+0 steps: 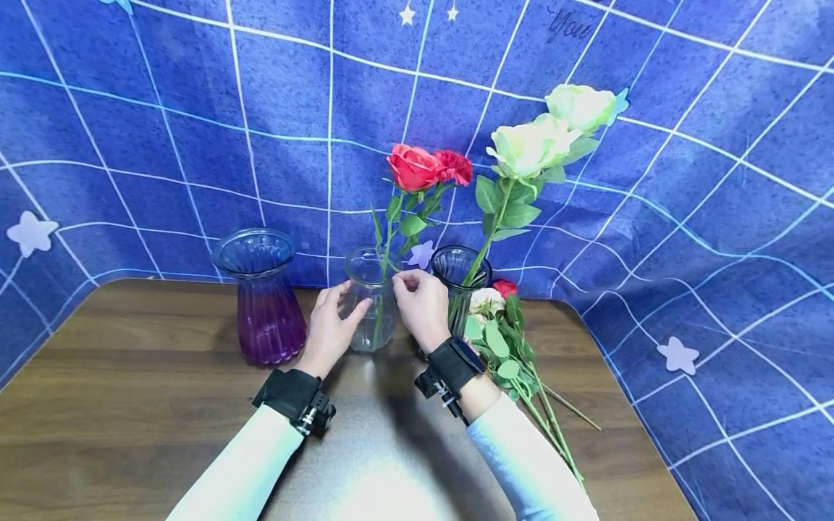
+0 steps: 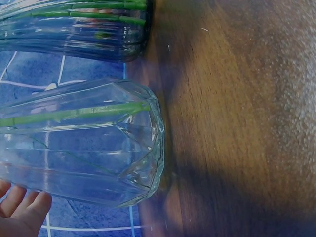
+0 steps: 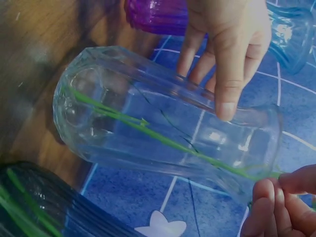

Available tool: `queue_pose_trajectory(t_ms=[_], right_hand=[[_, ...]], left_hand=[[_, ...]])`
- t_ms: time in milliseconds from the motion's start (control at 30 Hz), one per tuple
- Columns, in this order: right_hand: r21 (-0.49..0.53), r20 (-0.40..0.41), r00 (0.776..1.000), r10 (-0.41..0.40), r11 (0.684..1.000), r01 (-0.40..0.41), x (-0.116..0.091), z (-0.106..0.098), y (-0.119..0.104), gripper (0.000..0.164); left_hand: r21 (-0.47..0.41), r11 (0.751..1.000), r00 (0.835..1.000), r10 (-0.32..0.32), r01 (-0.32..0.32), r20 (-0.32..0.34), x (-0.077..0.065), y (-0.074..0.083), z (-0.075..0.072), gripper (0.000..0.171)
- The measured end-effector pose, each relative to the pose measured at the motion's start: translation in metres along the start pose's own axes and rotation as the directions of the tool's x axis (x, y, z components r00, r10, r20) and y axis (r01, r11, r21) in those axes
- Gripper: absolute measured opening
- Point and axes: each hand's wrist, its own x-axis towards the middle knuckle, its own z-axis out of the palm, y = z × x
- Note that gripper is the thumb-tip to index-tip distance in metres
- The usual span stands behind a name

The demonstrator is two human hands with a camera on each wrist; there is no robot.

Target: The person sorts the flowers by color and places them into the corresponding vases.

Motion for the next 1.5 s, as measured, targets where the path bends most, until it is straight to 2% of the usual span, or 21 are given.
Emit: queue_pose_trajectory(t_ms=[267,533,767,867,1033,1267,1500], right_hand=[[-0.015,0.077,0.993,-0.091,0.996,0.092,-0.019,-0.025,0.01,0.013],[-0.089,0.092,0.994,-0.063,0.993,0.071,-0.039,-0.064,0.048,0.011],[-0.228,0.067,0.997,0.047,0.973,-0.031,-0.044,-0.106,0.099,0.012],[-0.299,0.071,0.991,0.117,0.95,-0.091,-0.045,-0.125,0.123,0.014],[-0.399,0.105,0.968,0.23,0.901,-0.171,-0.05,-0.148,0.16,0.016],[-0.462,0.144,0.928,0.343,0.853,-0.244,-0.058,-0.153,0.197,0.018],[-0.501,0.185,0.896,0.403,0.823,-0.267,-0.062,-0.149,0.215,0.018]], left_hand=[[-0.011,1.0,1.0,0.007,-0.007,-0.006,0.0,-0.002,0.002,0.054],[-0.014,1.0,1.0,0.006,-0.006,0.0,0.0,-0.002,0.001,0.053],[-0.01,1.0,1.0,0.002,-0.002,0.008,0.0,-0.003,0.002,0.054],[-0.014,1.0,1.0,0.0,0.0,0.007,0.0,-0.003,0.002,0.054],[-0.017,1.0,1.0,0.005,-0.005,0.0,0.0,-0.004,0.0,0.055],[-0.02,1.0,1.0,-0.003,0.003,0.01,0.0,-0.003,0.0,0.056],[-0.016,1.0,1.0,0.001,-0.001,0.01,-0.001,-0.003,0.001,0.055]])
